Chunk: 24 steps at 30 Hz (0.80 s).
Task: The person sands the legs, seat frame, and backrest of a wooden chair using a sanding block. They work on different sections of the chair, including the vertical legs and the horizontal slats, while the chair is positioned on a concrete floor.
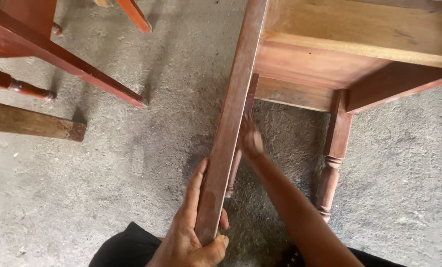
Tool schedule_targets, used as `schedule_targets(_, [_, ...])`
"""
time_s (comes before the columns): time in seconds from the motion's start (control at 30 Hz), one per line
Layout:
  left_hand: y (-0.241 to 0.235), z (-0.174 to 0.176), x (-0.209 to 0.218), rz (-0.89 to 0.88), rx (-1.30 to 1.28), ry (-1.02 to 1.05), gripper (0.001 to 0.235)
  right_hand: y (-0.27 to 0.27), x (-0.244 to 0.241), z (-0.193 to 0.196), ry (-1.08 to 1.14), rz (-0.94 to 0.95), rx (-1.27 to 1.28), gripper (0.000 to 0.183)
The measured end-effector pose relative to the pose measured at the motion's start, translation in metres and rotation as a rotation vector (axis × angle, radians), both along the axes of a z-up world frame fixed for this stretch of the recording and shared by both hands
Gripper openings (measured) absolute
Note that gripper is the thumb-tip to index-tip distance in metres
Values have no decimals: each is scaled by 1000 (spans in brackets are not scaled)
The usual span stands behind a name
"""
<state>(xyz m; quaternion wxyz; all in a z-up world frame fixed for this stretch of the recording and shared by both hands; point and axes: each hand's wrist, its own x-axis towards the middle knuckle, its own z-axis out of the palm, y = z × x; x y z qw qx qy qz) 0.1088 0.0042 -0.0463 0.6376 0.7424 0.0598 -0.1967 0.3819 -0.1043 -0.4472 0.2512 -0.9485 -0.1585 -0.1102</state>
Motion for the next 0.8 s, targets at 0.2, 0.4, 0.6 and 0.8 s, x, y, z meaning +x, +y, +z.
schedule_targets(0.2, [3,0,-4,0,-22,71,128,6,89,-37,-189,-59,-217,55])
schedule_targets(0.4, [6,-35,-10,67,-153,-216,123,-3,-32,5,-224,56,13,51])
schedule_targets(0.6, [1,-5,-5,28,-125,-98,120,-5,5,194,801,-389,828,53])
schedule_targets(0.8, [3,-32,-4,107,-94,-87,124,9,-36,-61,-240,-11,-113,61])
